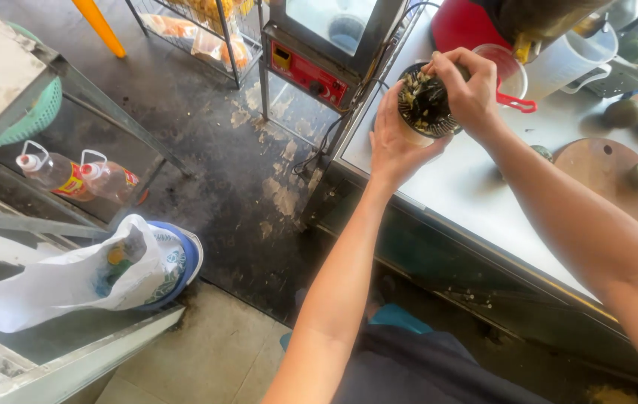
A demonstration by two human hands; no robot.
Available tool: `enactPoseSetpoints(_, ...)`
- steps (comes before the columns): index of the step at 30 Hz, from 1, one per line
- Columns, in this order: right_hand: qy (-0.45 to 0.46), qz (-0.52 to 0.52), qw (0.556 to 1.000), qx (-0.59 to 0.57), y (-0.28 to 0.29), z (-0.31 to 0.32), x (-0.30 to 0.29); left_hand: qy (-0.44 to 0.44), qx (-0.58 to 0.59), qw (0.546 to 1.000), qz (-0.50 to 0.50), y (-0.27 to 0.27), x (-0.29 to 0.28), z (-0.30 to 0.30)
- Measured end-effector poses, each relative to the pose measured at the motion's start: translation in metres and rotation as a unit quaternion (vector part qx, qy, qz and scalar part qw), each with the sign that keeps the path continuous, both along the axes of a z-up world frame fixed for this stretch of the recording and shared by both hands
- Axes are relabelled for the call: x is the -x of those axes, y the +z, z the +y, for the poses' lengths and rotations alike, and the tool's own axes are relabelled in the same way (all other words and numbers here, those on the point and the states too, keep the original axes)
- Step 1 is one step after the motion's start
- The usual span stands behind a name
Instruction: Juicing oranges using a manual press juicer on a kitchen counter.
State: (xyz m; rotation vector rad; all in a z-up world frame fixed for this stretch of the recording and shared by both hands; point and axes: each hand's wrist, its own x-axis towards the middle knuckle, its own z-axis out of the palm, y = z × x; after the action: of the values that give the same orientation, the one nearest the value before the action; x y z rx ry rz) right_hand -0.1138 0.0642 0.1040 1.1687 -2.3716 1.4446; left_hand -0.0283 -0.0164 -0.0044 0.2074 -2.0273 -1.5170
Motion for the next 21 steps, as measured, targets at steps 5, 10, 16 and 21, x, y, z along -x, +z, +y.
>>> enactPoseSetpoints(5, -0.053, -0.354, 0.887, 0.293, 0.032, -0.005, 0.002, -0.010, -0.002, 0.998, -0.060, 0.011, -0.006, -0.004)
enactPoseSetpoints(10, -0.025, -0.494, 0.753, 0.433, 0.081, 0.023, -0.025, -0.019, 0.022, 0.997, -0.073, 0.007, -0.004, -0.005)
enactPoseSetpoints(16, -0.074, -0.271, 0.918, 0.279, 0.051, 0.144, -0.027, 0.097, 0.033, 0.995, 0.002, 0.029, -0.032, 0.018)
enactPoseSetpoints(21, -0.284, 0.063, 0.956, 0.018, -0.053, 0.220, -0.003, 0.034, -0.151, 0.982, -0.104, 0.027, -0.051, 0.051)
